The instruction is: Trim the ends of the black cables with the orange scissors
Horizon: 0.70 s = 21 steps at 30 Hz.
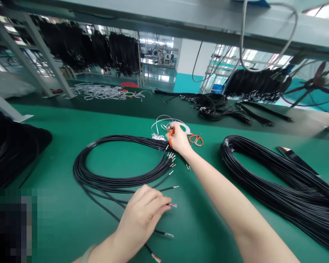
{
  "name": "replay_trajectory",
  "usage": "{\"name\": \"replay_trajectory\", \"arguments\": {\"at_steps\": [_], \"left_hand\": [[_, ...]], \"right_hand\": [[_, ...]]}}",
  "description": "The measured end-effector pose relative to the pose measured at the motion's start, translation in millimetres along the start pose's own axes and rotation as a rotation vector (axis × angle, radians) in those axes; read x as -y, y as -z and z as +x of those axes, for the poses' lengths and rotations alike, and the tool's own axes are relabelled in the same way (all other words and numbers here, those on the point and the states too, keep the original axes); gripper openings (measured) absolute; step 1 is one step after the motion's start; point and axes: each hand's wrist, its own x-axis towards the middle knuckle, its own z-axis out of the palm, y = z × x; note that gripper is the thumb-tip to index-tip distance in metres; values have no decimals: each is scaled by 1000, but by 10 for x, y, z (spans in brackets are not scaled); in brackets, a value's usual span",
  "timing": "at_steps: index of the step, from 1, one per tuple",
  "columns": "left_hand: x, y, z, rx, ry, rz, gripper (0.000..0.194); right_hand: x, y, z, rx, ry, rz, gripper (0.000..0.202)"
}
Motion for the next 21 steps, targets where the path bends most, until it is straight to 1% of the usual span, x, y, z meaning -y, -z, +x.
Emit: {"name": "replay_trajectory", "arguments": {"at_steps": [2, 4, 6, 9, 11, 12, 14, 16, 17, 18, 19, 21], "left_hand": [[11, -1, -21, -6, -12, -14, 14], [15, 1, -32, -18, 41, -77, 16], [12, 3, -31, -28, 150, -193, 18], [4, -3, -9, -27, 388, -422, 18], [-2, -14, 12, -27, 529, -541, 19], [-5, -20, 22, -24, 577, -583, 18], [-12, -33, 37, -15, 636, -635, 18], [-19, -48, 45, 3, 662, -660, 18], [-22, -56, 47, 12, 664, -664, 18], [-25, -66, 49, 21, 664, -661, 18], [-27, -75, 51, 25, 663, -654, 18], [-33, -92, 56, 28, 657, -638, 17]], "right_hand": [[-105, -159, 224, -8, 3, -44, 20], [-196, -255, 336, -8, -8, -74, 11], [-243, -275, 352, -12, -16, -81, 9], [-172, -163, 200, -47, 0, -43, 12], [-24, -22, -52, -76, 24, -3, 16], [70, 56, -230, -79, 34, 14, 17], [263, 200, -666, -44, 37, 43, 13], [420, 302, -1135, 66, -8, 115, 12], [473, 332, -1347, 115, -64, 188, 12], [508, 349, -1528, 137, -121, 270, 14], [528, 352, -1672, 140, -163, 347, 16], [536, 334, -1839, 115, -224, 465, 19]]}}
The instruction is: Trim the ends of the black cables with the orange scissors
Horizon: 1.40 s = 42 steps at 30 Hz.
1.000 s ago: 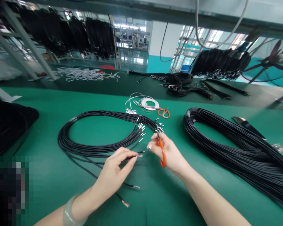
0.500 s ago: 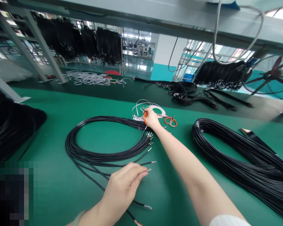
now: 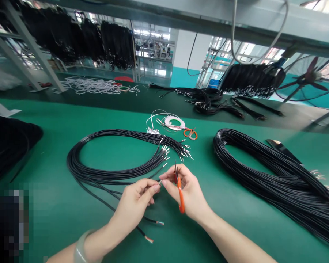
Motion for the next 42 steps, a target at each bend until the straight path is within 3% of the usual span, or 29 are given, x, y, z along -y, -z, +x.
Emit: {"name": "replay_trajectory", "arguments": {"at_steps": [5, 15, 20, 23, 29, 35, 42], "left_hand": [[-9, -23, -5, -12, -38, 33, 17], [10, -22, -29, -12, -194, 70, 12], [-2, -34, -50, -119, -247, 163, 12], [12, -27, -64, -100, -356, 151, 6], [42, 32, -31, -60, -488, 141, 16], [-4, 69, -6, -22, -440, 187, 13], [0, 25, -10, -12, -329, 77, 3]], "right_hand": [[-34, -34, 2, -43, -50, 150, 28], [-135, -10, -4, 26, -294, 499, 36], [-139, -25, -17, 21, -289, 483, 36], [-124, -43, -20, 22, -276, 474, 36], [-132, -93, -22, -30, -252, 483, 38], [-112, -92, -45, -40, -287, 570, 41], [-107, -70, -43, -68, -308, 605, 41]]}}
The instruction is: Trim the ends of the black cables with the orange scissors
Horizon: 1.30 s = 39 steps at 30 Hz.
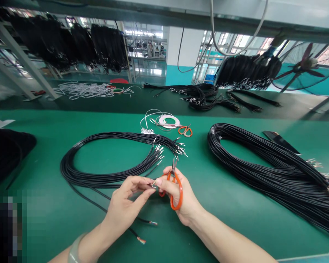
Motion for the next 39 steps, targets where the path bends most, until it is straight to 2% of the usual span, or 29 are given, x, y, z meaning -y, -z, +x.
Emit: {"name": "replay_trajectory", "arguments": {"at_steps": [3, 7, 9, 12, 17, 21, 27, 29, 30, 33, 34, 36, 39], "left_hand": [[-7, -45, 12, -69, 4, 38, 15], [-41, -65, 32, -127, -75, 131, 11], [-50, -56, 37, -121, -79, 143, 10], [-45, -40, 40, -84, -8, 120, 9], [-11, -40, 45, -66, 131, -51, 8], [35, -38, 54, -59, 155, -184, 6], [104, 21, 79, 3, 173, -223, 5], [94, 48, 99, 23, 178, -247, 5], [85, 62, 110, 33, 182, -258, 5], [54, 96, 138, 64, 192, -303, 6], [48, 104, 145, 72, 195, -314, 6], [39, 116, 155, 83, 199, -311, 6], [30, 123, 166, 90, 203, -293, 7]], "right_hand": [[-7, -4, -4, 0, 16, -11, 41], [-20, -16, -1, 2, 61, -61, 40], [-21, -22, 8, -23, 119, -105, 40], [-18, -24, 26, -57, 189, -169, 42], [-27, 0, 54, -43, 119, -141, 41], [-49, 12, 68, -7, 65, -102, 41], [53, 10, 33, 16, 169, -299, 34], [151, 50, -7, 92, 201, -414, 27], [205, 81, -30, 170, 181, -471, 25], [347, 179, -92, 475, -13, -617, 29], [377, 203, -106, 539, -82, -661, 30], [406, 228, -121, 583, -172, -729, 30], [394, 217, -120, 571, -211, -767, 28]]}}
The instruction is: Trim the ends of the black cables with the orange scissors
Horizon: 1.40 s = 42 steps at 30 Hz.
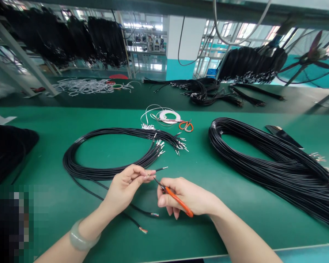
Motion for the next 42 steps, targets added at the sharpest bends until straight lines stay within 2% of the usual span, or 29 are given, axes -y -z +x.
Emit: {"name": "replay_trajectory", "arguments": {"at_steps": [14, 22, 32, 36, 39, 42], "left_hand": [[-5, -22, -12, 68, 11, 51, 4], [35, 4, -21, 77, -57, 190, 7], [61, 14, -18, 90, -119, 231, 11], [52, -7, -44, 113, -92, 194, 11], [-12, 18, -37, 136, -4, 109, 8], [-139, 127, 122, 20, 54, 145, 10]], "right_hand": [[-56, 0, 64, 66, -21, 51, 28], [-84, -40, 129, 65, 19, 113, 30], [-220, -13, 204, 86, 46, 112, 30], [-257, 14, 200, 93, 16, 147, 34], [-273, 85, 166, 149, -19, 179, 35], [-278, 161, 125, 111, -47, 222, 30]]}}
